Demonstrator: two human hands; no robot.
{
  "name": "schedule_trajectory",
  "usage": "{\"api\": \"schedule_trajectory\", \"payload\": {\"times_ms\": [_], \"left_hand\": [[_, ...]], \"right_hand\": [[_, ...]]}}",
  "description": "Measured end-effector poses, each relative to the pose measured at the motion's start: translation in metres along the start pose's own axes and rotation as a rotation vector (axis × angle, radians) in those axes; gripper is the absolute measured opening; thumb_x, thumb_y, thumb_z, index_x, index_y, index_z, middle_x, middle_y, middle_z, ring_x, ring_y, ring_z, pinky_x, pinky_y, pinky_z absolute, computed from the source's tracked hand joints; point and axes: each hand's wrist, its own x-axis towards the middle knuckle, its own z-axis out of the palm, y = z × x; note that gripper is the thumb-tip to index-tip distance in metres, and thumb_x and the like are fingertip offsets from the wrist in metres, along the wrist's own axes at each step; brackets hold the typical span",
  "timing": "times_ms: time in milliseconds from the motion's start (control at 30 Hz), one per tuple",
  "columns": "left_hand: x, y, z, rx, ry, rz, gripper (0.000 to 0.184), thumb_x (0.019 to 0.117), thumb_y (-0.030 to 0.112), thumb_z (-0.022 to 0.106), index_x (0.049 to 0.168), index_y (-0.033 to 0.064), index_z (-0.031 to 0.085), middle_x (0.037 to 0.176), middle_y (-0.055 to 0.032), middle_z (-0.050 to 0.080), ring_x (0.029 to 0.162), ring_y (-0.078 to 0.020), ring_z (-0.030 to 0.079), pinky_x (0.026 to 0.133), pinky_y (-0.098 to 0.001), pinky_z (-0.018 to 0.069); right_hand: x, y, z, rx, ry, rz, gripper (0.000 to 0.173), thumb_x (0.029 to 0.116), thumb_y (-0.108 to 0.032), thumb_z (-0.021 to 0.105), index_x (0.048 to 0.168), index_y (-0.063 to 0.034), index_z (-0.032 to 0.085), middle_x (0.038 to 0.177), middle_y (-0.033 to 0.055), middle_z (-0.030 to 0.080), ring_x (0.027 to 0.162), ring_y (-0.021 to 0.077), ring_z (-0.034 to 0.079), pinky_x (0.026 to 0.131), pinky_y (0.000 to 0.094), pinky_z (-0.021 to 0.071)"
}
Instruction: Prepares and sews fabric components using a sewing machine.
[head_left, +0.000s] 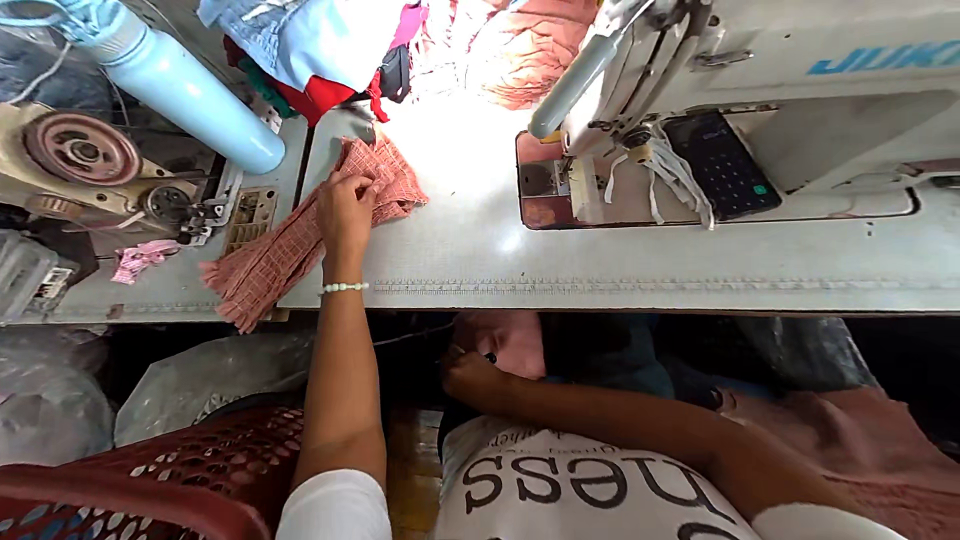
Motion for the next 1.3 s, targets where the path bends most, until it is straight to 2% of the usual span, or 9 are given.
{"api": "schedule_trajectory", "payload": {"times_ms": [133, 367, 467, 600, 800, 933, 1033, 1167, 1300], "left_hand": [[0.009, -0.007, -0.039, -0.084, 0.125, -0.035, 0.035, 0.1033, 0.018, 0.053, 0.127, -0.0068, 0.062, 0.122, -0.028, 0.065, 0.113, -0.039, 0.064, 0.099, -0.055, 0.0492], [-0.028, 0.002, -0.115, -0.36, 0.641, 0.047, 0.06, 0.0981, 0.016, 0.055, 0.149, -0.0065, 0.034, 0.122, -0.0143, 0.061, 0.093, -0.0085, 0.061, 0.079, -0.0243, 0.0519], [-0.074, 0.018, -0.122, -0.622, 0.525, 0.166, 0.039, 0.1042, 0.01, 0.05, 0.142, 0.0019, 0.044, 0.107, 0.0015, 0.058, 0.083, -0.0007, 0.06, 0.071, -0.0174, 0.0525], [-0.104, 0.065, -0.118, -1.019, 0.242, 0.383, 0.027, 0.1035, 0.01, 0.054, 0.13, 0.0101, 0.053, 0.114, 0.0026, 0.069, 0.089, -0.0115, 0.072, 0.076, -0.0254, 0.0625], [-0.134, 0.12, -0.052, -0.988, -0.098, 0.543, 0.019, 0.0958, 0.014, 0.071, 0.114, 0.0121, 0.07, 0.105, 0.0081, 0.074, 0.084, -0.0041, 0.072, 0.075, -0.0228, 0.0635], [-0.15, 0.148, -0.009, -0.916, -0.213, 0.638, 0.021, 0.0909, -0.001, 0.07, 0.111, -0.0036, 0.07, 0.102, -0.0068, 0.073, 0.085, -0.0071, 0.071, 0.076, -0.0243, 0.0621], [-0.154, 0.156, -0.004, -0.809, -0.241, 0.716, 0.03, 0.0926, 0.0, 0.062, 0.121, 0.0005, 0.072, 0.099, -0.0045, 0.066, 0.083, -0.0035, 0.063, 0.071, -0.0165, 0.0557], [-0.151, 0.156, -0.011, -0.742, -0.336, 0.748, 0.029, 0.0928, 0.001, 0.065, 0.121, 0.0015, 0.072, 0.11, -0.0067, 0.066, 0.09, -0.0048, 0.067, 0.074, -0.0185, 0.0603], [-0.148, 0.155, -0.009, -0.673, -0.232, 0.768, 0.016, 0.0921, 0.012, 0.074, 0.106, 0.0045, 0.077, 0.104, -0.0038, 0.065, 0.092, -0.0045, 0.064, 0.08, -0.017, 0.0565]], "right_hand": [[-0.007, 0.017, -0.028, 0.24, 0.002, 0.17, 0.027, 0.1008, 0.003, 0.049, 0.117, 0.0034, 0.07, 0.116, 0.027, 0.068, 0.108, 0.0442, 0.068, 0.088, 0.0581, 0.0561], [-0.047, 0.051, -0.046, 0.667, 0.354, 0.226, 0.018, 0.0967, -0.009, 0.063, 0.103, 0.0034, 0.075, 0.1, 0.0193, 0.074, 0.095, 0.0287, 0.072, 0.09, 0.0447, 0.0571], [-0.07, 0.051, -0.055, 0.82, 0.424, 0.244, 0.022, 0.0988, -0.015, 0.064, 0.104, 0.0037, 0.073, 0.098, 0.0151, 0.072, 0.089, 0.0158, 0.068, 0.083, 0.0298, 0.0556], [-0.098, 0.044, -0.084, 0.951, 0.563, 0.319, 0.021, 0.099, -0.013, 0.061, 0.107, 0.0038, 0.069, 0.088, 0.0032, 0.069, 0.073, -0.0027, 0.059, 0.067, 0.0148, 0.0498], [-0.115, 0.05, -0.13, 1.201, 0.864, 0.428, 0.007, 0.0985, -0.008, 0.058, 0.098, -0.0105, 0.064, 0.07, -0.0098, 0.062, 0.05, -0.0028, 0.052, 0.047, 0.0148, 0.0466], [-0.108, 0.046, -0.142, 1.131, 0.998, 0.373, 0.011, 0.0973, -0.004, 0.056, 0.101, -0.0116, 0.064, 0.073, -0.0099, 0.062, 0.053, -0.0037, 0.052, 0.05, 0.0137, 0.047], [-0.108, 0.039, -0.146, 1.04, 1.06, 0.302, 0.013, 0.0975, -0.002, 0.056, 0.103, -0.0106, 0.064, 0.08, -0.0112, 0.065, 0.059, -0.0067, 0.055, 0.054, 0.0112, 0.0482], [-0.111, 0.039, -0.146, 0.972, 1.098, 0.272, 0.012, 0.0959, -0.001, 0.057, 0.101, -0.009, 0.064, 0.078, -0.0116, 0.063, 0.059, -0.0077, 0.054, 0.054, 0.0101, 0.0472], [-0.115, 0.041, -0.145, 0.946, 1.046, 0.203, 0.01, 0.096, -0.001, 0.057, 0.099, -0.0063, 0.065, 0.079, -0.0115, 0.062, 0.061, -0.0097, 0.052, 0.056, 0.0083, 0.0458]]}}
